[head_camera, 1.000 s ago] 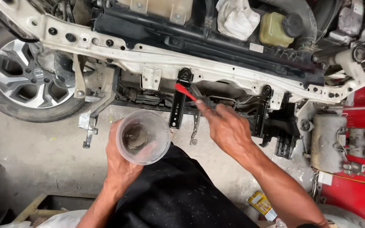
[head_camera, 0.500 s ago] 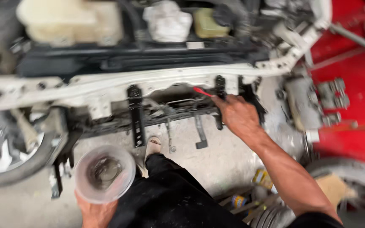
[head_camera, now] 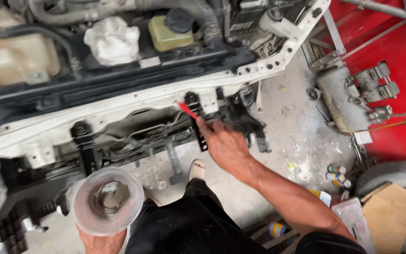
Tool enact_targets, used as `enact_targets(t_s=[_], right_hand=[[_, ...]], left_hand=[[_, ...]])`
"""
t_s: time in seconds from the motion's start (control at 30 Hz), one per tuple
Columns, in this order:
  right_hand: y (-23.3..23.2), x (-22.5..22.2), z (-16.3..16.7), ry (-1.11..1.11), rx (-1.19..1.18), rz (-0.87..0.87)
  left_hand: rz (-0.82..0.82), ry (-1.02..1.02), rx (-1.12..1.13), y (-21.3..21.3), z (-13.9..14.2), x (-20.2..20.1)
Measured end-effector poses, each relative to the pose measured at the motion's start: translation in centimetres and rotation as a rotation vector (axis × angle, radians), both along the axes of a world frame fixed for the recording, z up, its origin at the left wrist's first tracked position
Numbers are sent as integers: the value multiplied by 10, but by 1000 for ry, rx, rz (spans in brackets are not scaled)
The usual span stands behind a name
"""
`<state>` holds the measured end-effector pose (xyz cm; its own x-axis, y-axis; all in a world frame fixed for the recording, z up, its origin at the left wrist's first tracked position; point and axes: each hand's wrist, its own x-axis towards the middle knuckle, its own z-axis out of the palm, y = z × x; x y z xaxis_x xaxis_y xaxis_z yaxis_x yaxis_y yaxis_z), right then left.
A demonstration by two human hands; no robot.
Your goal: The person scrubs the white front frame and radiator support of a car with a red brush, dipping the brush into a plastic cup of liquid held in the other hand, working along the frame rails and around brackets. They then wipe the frame and nearby engine parts with a white cloth.
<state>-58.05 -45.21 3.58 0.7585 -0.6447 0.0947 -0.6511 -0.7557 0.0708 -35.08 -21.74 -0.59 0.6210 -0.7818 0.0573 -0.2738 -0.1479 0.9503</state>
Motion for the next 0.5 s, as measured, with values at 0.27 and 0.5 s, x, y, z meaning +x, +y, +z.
enact_targets(t_s=[0.27, 0.5], right_hand=[[-84, -114, -14, -221, 110, -62], [-145, -194, -4, -125, 66, -14]], left_hand=[[128, -5, -131, -71, 19, -109], [137, 12, -2, -108, 33, -162]])
